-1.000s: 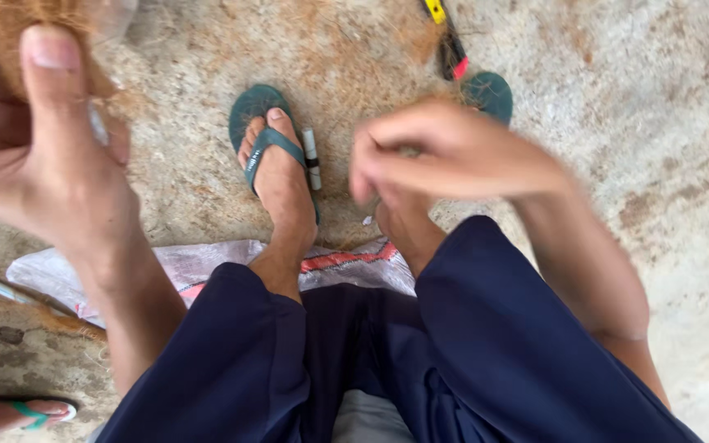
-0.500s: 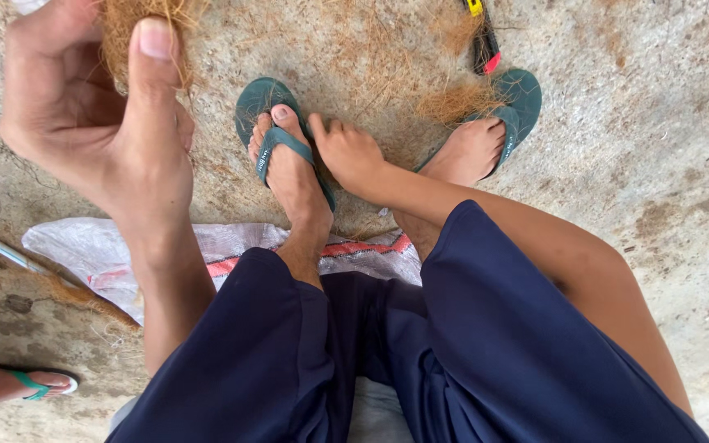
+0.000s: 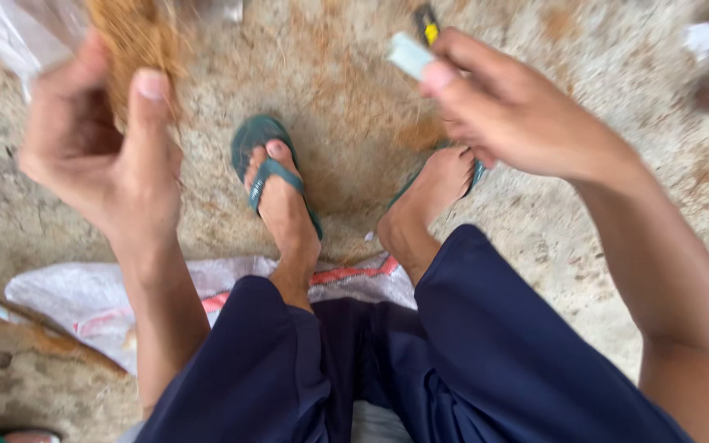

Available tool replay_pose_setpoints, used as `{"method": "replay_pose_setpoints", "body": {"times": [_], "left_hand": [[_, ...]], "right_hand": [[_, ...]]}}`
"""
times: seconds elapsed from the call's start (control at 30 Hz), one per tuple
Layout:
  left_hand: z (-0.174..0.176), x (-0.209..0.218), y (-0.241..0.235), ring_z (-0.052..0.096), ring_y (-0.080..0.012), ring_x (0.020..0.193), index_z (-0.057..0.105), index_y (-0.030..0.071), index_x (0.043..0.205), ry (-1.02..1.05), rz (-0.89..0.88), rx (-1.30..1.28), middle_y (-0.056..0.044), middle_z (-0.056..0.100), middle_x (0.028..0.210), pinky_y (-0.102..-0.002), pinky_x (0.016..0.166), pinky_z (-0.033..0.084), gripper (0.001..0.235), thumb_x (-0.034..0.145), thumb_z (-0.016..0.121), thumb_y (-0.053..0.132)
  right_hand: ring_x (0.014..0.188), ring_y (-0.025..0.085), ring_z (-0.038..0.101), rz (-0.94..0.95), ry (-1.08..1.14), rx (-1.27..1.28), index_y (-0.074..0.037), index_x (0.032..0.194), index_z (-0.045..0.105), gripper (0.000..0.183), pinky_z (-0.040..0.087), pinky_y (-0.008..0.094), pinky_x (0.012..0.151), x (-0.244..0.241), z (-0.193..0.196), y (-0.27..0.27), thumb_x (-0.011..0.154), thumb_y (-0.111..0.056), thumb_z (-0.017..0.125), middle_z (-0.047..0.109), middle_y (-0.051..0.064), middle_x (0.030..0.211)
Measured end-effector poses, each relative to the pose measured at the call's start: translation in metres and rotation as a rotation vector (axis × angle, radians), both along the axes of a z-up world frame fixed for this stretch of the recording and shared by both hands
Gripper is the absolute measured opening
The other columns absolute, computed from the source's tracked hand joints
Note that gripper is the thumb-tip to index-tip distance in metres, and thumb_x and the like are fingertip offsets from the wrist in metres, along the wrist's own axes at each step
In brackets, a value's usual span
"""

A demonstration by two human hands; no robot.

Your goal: The person wraps a long wooden broom handle with natural fiber using a white plastic tube to guide the wrapping. They use a utility knife to trim excess fibers and scissors to cut the binding string, then continue wrapping and trimming along the handle.

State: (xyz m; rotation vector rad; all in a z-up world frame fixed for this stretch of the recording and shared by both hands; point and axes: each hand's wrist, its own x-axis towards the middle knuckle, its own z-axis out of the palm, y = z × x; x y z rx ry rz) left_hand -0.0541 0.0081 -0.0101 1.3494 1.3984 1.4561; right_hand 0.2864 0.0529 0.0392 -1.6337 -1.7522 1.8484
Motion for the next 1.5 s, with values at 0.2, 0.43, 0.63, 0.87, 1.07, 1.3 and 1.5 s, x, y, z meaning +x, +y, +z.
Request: {"method": "replay_pose_setpoints", "body": {"times": [0.2,0.43,0.63,0.87,1.07,1.3,1.5], "left_hand": [[0.005,0.026,0.002,0.074,-0.0182,0.104,0.067,-0.007,0.128,-0.096,-0.061,-0.105,-0.017,0.072,0.119,-0.029,0.085,0.065,0.025,0.105,0.074,-0.001],[0.005,0.041,0.005,0.070,-0.0160,0.107,0.072,-0.004,0.124,0.214,-0.098,-0.067,-0.015,0.074,0.117,-0.027,0.092,0.056,0.027,0.099,0.080,0.001],[-0.011,0.047,0.023,0.071,-0.0112,0.094,0.072,0.000,0.122,0.045,-0.051,-0.238,-0.012,0.075,0.107,-0.023,0.077,0.058,0.029,0.096,0.078,0.008],[-0.024,0.068,0.040,0.075,-0.0151,0.089,0.073,0.000,0.121,0.186,-0.094,-0.223,-0.013,0.076,0.105,-0.027,0.073,0.062,0.028,0.095,0.078,0.007],[-0.030,0.097,0.033,0.077,-0.0210,0.094,0.074,0.003,0.119,0.392,-0.242,-0.046,-0.013,0.075,0.112,-0.033,0.078,0.062,0.023,0.097,0.077,0.008],[-0.019,0.104,0.025,0.074,-0.0235,0.094,0.070,0.009,0.128,0.601,-0.308,0.045,-0.011,0.074,0.107,-0.036,0.081,0.061,0.035,0.095,0.079,0.015],[-0.015,0.103,0.026,0.073,-0.0262,0.100,0.052,0.010,0.146,0.549,-0.318,0.027,-0.011,0.072,0.113,-0.038,0.082,0.060,0.058,0.095,0.079,0.019]], "right_hand": [[0.056,0.006,0.047,0.208,0.152,0.180,-0.002,0.120,0.059,0.040,0.048,0.024,0.051,0.028,0.091,0.046,0.109,-0.034,0.037,0.048,-0.001,0.068],[0.033,0.012,0.037,0.174,-0.432,0.128,-0.025,0.152,0.055,0.063,0.035,0.028,0.026,0.021,0.143,0.080,0.103,-0.053,0.026,0.047,0.002,0.055],[0.038,0.016,0.043,0.123,-0.488,0.102,-0.029,0.149,0.052,0.066,0.034,0.033,0.033,0.027,0.128,0.086,0.102,-0.066,0.026,0.040,0.003,0.055],[0.061,0.018,0.062,0.300,-0.762,0.278,-0.010,0.124,0.063,0.057,0.048,0.036,0.054,0.016,0.132,0.096,0.106,-0.056,0.035,0.057,0.011,0.064],[0.050,0.014,0.051,0.254,-0.253,0.591,-0.011,0.099,0.063,0.046,0.038,0.034,0.045,-0.031,0.100,0.100,0.107,-0.052,0.044,0.053,0.005,0.058],[0.036,0.010,0.039,0.123,-0.017,0.605,-0.012,0.070,0.063,0.053,0.026,0.030,0.034,-0.063,0.063,0.087,0.108,-0.047,0.054,0.049,-0.003,0.050],[0.033,0.007,0.045,-0.109,0.059,0.167,-0.012,0.061,0.053,0.059,0.036,0.024,0.032,-0.046,0.022,0.056,0.102,-0.055,0.049,0.044,-0.004,0.044]]}}
